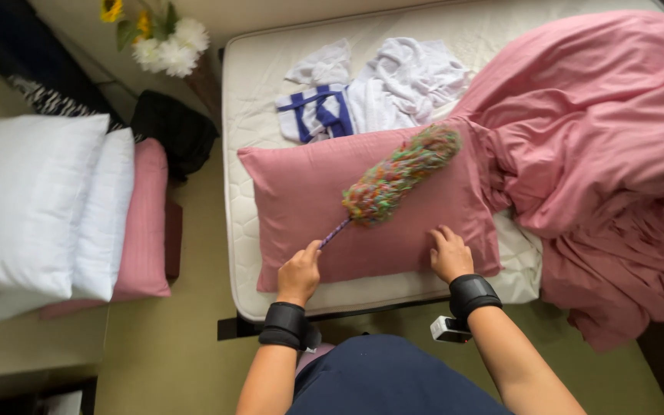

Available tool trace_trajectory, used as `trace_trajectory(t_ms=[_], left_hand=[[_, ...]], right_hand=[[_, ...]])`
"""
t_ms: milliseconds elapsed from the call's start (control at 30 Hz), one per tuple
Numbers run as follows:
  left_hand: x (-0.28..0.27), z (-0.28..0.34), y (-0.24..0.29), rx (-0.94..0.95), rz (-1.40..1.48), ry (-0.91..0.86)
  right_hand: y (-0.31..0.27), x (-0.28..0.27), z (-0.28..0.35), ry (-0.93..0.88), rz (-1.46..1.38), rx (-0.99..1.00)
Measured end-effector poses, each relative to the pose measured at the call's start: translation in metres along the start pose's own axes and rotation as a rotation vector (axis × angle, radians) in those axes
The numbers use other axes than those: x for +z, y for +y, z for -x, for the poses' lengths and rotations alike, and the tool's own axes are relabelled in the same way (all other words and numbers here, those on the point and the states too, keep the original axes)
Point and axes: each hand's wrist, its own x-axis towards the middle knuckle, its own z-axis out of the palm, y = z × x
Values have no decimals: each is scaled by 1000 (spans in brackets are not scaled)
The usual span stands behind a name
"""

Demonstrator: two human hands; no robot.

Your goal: The person uses a colorful duster to clean a pink pillow on a bed, moving it around to dust different sides. They then pick up the pillow and place it on a nearby table before picking up a vase of artificial flowers.

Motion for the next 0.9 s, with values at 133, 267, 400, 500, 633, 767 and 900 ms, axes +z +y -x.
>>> trace_trajectory(t_ms=[133,267,400,500,633,767,900], left_hand=[[-7,40,-61,-173,-14,115],[-36,82,-109,-547,-96,150],[-65,110,-139,-844,-162,212],[-69,116,-144,-894,-152,309],[-63,94,-126,-833,-124,299],[-46,64,-89,-387,-23,265],[-57,42,-24,-79,25,94]], right_hand=[[-42,-7,-25,-18,26,-108],[-53,8,-35,-364,163,-50],[-45,18,-38,-450,223,-16],[-42,19,-39,-461,215,-15],[-43,21,-37,-461,198,1],[-44,18,-35,-485,161,33],[-40,10,-32,-552,158,44]])
